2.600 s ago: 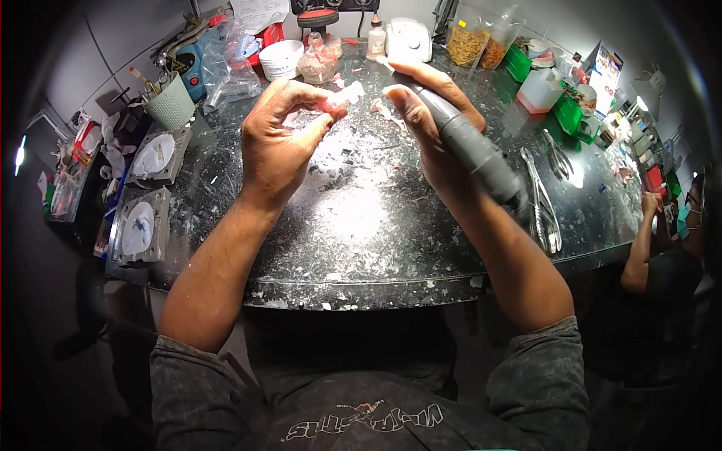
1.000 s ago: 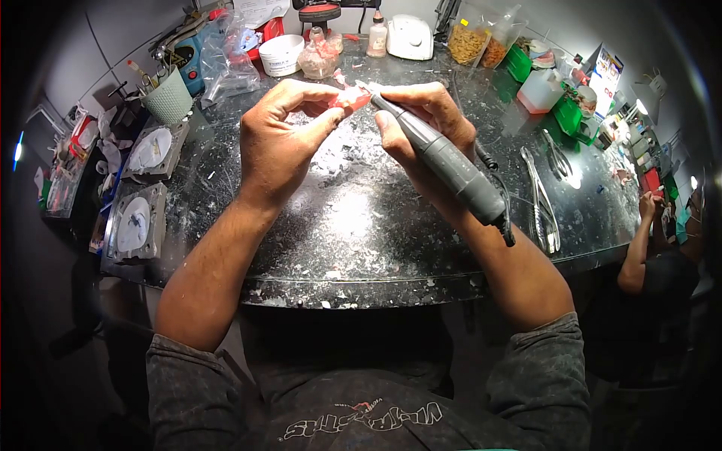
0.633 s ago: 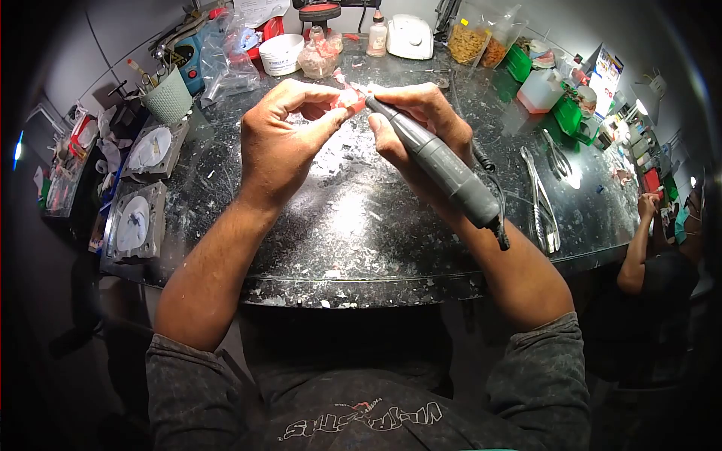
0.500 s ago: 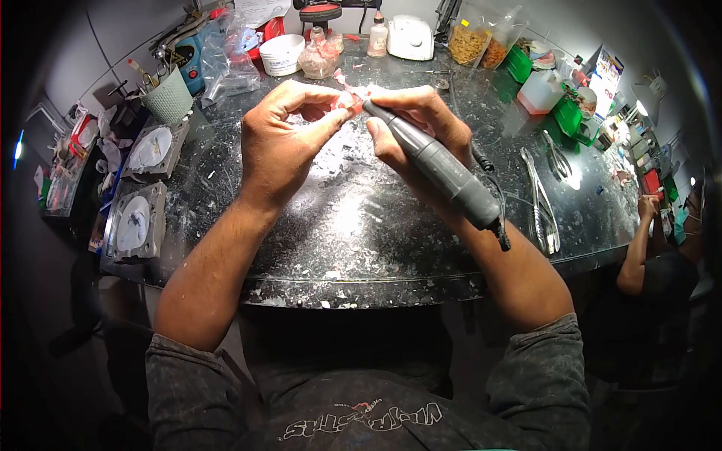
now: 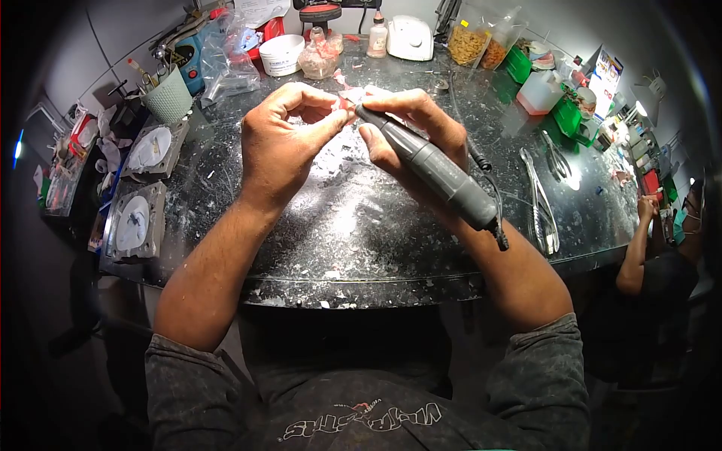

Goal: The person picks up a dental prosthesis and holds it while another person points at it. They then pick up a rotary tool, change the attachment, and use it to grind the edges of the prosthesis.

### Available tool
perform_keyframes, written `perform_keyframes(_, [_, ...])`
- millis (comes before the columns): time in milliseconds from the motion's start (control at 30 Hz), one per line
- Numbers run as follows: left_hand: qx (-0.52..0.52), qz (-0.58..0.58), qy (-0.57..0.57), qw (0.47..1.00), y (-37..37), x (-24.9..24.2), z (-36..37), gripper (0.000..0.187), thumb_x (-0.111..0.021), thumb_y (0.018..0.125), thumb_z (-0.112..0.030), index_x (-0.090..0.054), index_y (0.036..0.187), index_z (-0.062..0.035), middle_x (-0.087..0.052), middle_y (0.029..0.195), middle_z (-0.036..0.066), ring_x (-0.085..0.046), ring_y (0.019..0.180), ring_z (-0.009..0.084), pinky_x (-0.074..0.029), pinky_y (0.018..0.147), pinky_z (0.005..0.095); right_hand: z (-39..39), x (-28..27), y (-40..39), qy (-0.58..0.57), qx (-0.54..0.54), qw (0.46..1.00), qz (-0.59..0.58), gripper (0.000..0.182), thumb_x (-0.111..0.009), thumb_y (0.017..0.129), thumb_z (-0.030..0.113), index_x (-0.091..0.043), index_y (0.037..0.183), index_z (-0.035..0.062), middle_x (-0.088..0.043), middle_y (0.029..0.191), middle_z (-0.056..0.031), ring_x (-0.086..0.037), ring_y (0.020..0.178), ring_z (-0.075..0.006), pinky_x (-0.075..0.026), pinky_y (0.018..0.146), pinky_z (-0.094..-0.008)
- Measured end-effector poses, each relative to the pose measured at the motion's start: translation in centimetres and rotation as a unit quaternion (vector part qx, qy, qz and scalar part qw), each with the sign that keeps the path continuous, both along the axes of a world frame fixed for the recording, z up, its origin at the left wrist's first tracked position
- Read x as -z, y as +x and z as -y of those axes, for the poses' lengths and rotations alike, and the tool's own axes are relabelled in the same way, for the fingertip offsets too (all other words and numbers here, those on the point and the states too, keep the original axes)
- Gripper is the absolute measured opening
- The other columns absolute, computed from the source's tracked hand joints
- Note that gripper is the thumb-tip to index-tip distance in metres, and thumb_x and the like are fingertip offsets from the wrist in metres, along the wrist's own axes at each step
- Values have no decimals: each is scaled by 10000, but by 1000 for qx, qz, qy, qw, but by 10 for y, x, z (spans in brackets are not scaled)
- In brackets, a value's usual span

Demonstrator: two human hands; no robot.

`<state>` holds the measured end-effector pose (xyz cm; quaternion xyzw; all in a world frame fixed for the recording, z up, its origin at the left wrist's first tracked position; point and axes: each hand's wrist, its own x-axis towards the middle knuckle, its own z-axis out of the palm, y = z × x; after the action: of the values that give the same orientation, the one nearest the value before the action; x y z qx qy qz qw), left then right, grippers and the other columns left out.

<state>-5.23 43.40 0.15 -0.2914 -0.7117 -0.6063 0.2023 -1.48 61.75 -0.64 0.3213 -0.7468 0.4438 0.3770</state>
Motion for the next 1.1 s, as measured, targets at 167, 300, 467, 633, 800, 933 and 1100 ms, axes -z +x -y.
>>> perform_keyframes(167, [9,24,-23,999,4,-3,-1,122,-765,820,-11,-698,922,-2,-692,874,22,-630,808,59,-515,742,201,-3,7,-5,-53,-16,997,48,375,-792,823,201,-615,1093,10,-697,982,-125,-708,935,-199,-574,804,-307])
perform_keyframes(300, [-14,-9,-41,999,0,-1,0,117,-758,824,0,-694,922,-5,-684,884,22,-634,829,65,-515,756,206,-4,6,-6,-64,-35,996,46,385,-794,820,200,-609,1091,-2,-697,998,-131,-704,952,-202,-572,817,-310])
perform_keyframes(467, [15,-10,32,999,-3,4,-3,94,-795,811,-67,-714,842,-29,-660,795,1,-620,734,50,-503,663,203,-3,4,-4,-59,-24,997,41,334,-774,821,175,-620,1060,0,-697,996,-128,-707,942,-209,-567,832,-315])
perform_keyframes(633, [43,1,52,998,-6,6,-2,79,-781,813,-37,-713,851,-26,-661,809,2,-620,754,50,-500,678,197,-6,6,-9,-32,-2,999,0,391,-786,821,233,-615,1090,7,-694,996,-128,-699,953,-211,-560,835,-311])
perform_keyframes(800, [68,9,56,996,-7,8,-2,69,-726,836,24,-701,887,-16,-693,860,26,-668,826,83,-548,761,215,-6,6,-7,-50,-15,998,25,425,-793,821,299,-614,1081,14,-684,980,-113,-699,936,-205,-560,817,-313])
perform_keyframes(933, [87,45,70,993,-6,8,-2,82,-706,842,42,-692,905,-8,-715,895,50,-690,873,107,-562,811,232,-7,5,-7,-50,-11,998,35,422,-794,820,298,-614,1076,15,-683,988,-116,-699,933,-207,-560,805,-311])
perform_keyframes(1100, [99,43,74,991,-3,6,-3,85,-664,864,59,-683,924,2,-727,913,75,-697,877,121,-564,829,249,-6,-2,-4,-7,-4,1000,-13,254,-690,871,38,-572,1094,10,-676,1035,-140,-664,1003,-167,-555,859,-302])
